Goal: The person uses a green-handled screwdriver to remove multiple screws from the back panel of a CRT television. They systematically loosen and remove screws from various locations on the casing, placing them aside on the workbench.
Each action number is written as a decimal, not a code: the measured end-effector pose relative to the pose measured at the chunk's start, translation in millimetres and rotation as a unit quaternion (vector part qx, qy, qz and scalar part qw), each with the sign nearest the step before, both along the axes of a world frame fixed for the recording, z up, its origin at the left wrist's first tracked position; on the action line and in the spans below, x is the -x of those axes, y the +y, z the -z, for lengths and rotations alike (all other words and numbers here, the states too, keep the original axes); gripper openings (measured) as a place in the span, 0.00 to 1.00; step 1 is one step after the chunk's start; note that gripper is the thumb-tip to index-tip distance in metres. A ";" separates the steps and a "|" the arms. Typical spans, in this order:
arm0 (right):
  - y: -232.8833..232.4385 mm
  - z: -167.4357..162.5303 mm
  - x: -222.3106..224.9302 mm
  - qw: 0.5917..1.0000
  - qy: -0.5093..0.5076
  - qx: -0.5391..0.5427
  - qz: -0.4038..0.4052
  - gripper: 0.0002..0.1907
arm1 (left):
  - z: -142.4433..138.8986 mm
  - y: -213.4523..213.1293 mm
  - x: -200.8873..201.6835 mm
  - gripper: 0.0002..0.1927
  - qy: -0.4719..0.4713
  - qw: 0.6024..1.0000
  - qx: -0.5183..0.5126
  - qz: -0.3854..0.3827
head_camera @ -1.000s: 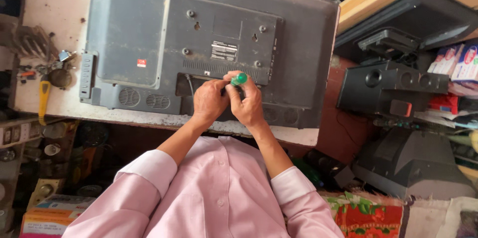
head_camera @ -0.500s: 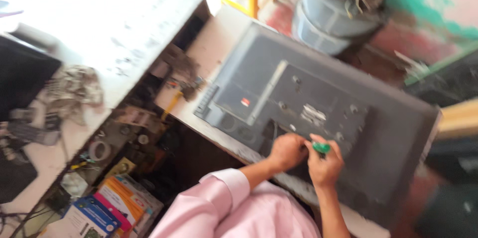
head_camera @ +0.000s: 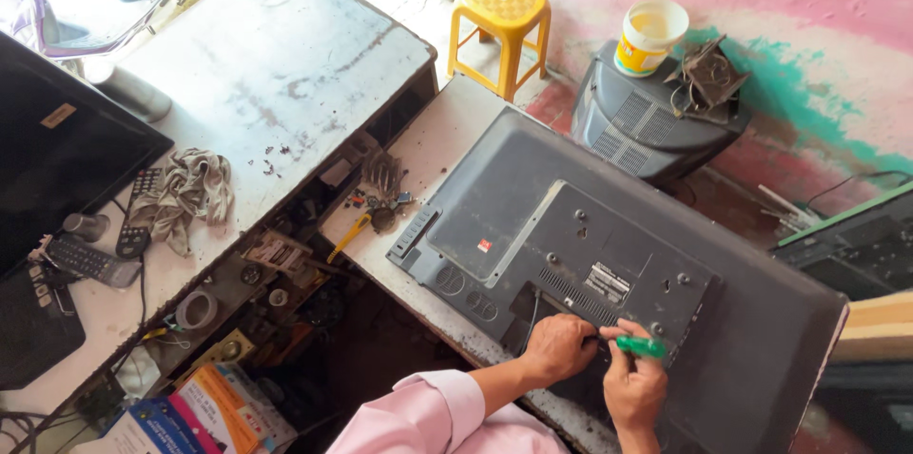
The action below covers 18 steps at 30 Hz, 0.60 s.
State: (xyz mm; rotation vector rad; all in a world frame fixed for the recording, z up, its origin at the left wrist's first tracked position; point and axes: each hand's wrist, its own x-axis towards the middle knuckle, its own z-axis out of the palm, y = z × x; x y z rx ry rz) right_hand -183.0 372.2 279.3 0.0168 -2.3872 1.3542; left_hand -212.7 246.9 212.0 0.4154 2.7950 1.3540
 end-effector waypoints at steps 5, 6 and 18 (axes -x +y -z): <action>5.7 13.4 -6.5 0.996 0.022 0.080 0.022 0.11 | -6.1 -4.6 -2.4 0.08 0.027 0.999 -0.028 0.002; 7.1 17.9 -5.4 0.993 0.032 0.111 0.031 0.11 | -9.4 -7.6 -2.9 0.06 0.040 0.999 -0.029 0.013; 136.4 92.5 0.3 0.987 0.028 0.156 -0.038 0.17 | -26.0 -83.4 20.3 0.05 0.065 0.960 -0.162 -0.219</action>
